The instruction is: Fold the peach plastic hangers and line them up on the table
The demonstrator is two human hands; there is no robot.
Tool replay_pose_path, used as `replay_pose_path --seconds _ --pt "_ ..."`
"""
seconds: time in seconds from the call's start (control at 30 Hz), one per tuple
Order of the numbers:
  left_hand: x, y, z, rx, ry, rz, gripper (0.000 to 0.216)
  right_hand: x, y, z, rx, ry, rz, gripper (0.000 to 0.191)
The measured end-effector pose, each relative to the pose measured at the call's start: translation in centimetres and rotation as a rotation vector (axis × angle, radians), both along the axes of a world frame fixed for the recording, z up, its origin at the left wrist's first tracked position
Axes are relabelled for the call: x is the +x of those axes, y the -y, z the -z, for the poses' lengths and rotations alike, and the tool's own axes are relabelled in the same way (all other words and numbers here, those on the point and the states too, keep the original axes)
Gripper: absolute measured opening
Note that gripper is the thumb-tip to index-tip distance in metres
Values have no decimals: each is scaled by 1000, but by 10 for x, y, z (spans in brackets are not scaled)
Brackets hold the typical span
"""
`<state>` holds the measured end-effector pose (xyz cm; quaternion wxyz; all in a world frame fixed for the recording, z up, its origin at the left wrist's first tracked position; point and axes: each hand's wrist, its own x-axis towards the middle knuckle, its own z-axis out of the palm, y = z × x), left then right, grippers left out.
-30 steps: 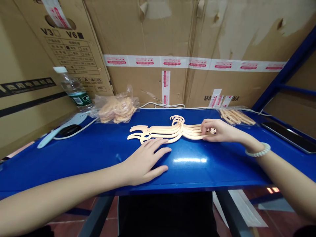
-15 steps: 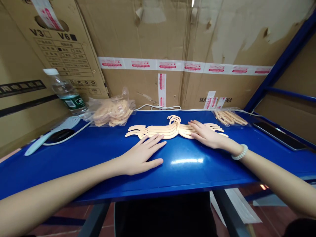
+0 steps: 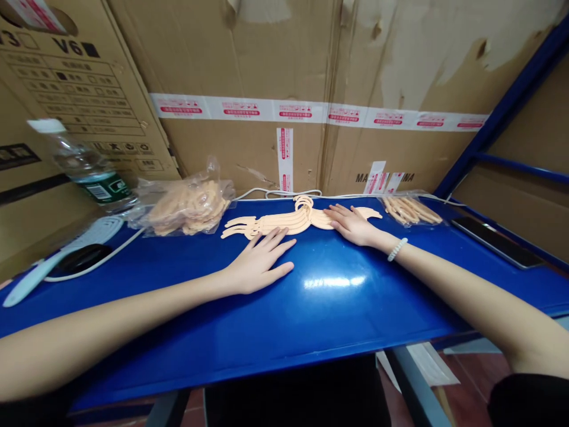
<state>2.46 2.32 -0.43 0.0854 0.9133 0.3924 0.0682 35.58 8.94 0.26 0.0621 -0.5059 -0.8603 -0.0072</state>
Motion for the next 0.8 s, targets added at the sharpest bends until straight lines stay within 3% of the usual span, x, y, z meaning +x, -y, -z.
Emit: replay_pose_path --seconds 0.33,0.8 --pt "3 2 3 62 -23 -24 66 -6 8 3 57 -56 53 53" --pt "5 2 3 80 19 -37 63 4 -5 11 153 -123 -44 55"
